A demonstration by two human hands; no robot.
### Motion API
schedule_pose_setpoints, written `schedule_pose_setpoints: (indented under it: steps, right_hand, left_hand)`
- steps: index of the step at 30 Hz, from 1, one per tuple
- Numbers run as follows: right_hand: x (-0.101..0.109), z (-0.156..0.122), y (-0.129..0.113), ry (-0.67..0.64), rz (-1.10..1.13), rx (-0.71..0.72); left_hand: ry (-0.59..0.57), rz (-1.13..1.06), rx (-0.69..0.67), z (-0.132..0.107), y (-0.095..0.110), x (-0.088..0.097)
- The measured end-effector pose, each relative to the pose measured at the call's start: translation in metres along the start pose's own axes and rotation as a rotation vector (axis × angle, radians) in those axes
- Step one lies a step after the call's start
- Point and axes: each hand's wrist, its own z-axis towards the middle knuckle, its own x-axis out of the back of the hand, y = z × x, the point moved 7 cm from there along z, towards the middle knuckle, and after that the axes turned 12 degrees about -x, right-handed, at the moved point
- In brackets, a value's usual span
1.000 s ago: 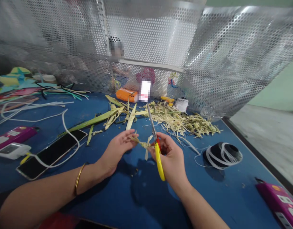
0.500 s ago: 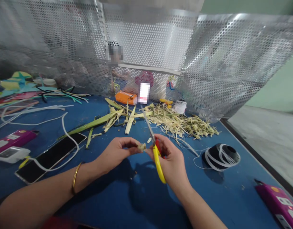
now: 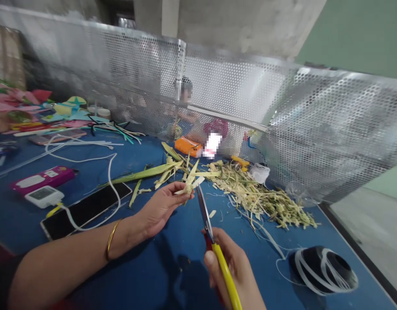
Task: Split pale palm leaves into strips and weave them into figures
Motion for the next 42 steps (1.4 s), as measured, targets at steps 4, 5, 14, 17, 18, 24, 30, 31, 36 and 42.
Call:
schedule_pose_setpoints:
  steps: [4, 5, 14, 17, 18, 24, 30, 31, 36, 42]
  right_hand:
    - [-0.004, -0.009, 0.000, 0.080, -0.037, -0.028]
    - [-0.004, -0.011, -0.001, 0.089, -0.039, -0.031]
    - [-0.003, -0.002, 0.003, 0.032, -0.051, -0.053]
    - [-0.005, 0.004, 0.007, -0.004, -0.032, -0.085]
    - [-0.005, 0.005, 0.008, -0.004, -0.028, -0.090]
    - [-0.009, 0.003, 0.009, 0.003, -0.001, -0.131]
    - [-0.013, 0.000, 0.007, 0.006, 0.009, -0.173]
    - [-0.014, -0.001, 0.007, 0.005, 0.011, -0.177]
    - [-0.015, -0.001, 0.008, 0.035, 0.017, -0.178]
    - [-0.014, -0.001, 0.010, 0.051, 0.014, -0.161]
  left_hand:
    - [0.013, 0.012, -0.099, 0.002, 0.004, 0.001]
    - [0.010, 0.015, -0.118, 0.002, 0.005, 0.001]
    - [-0.035, 0.031, -0.063, -0.004, 0.000, -0.004]
    - [-0.048, 0.045, -0.055, -0.006, -0.002, -0.006]
    - [-0.050, 0.044, -0.053, -0.006, -0.003, -0.006]
    - [-0.033, 0.021, -0.030, -0.007, -0.005, -0.007]
    - [0.000, 0.043, -0.027, -0.007, -0.006, -0.005]
    - [0.005, 0.045, -0.027, -0.007, -0.006, -0.005]
    - [0.009, 0.037, -0.030, -0.007, -0.006, -0.005]
    - [-0.005, 0.039, -0.025, -0.007, -0.006, -0.006]
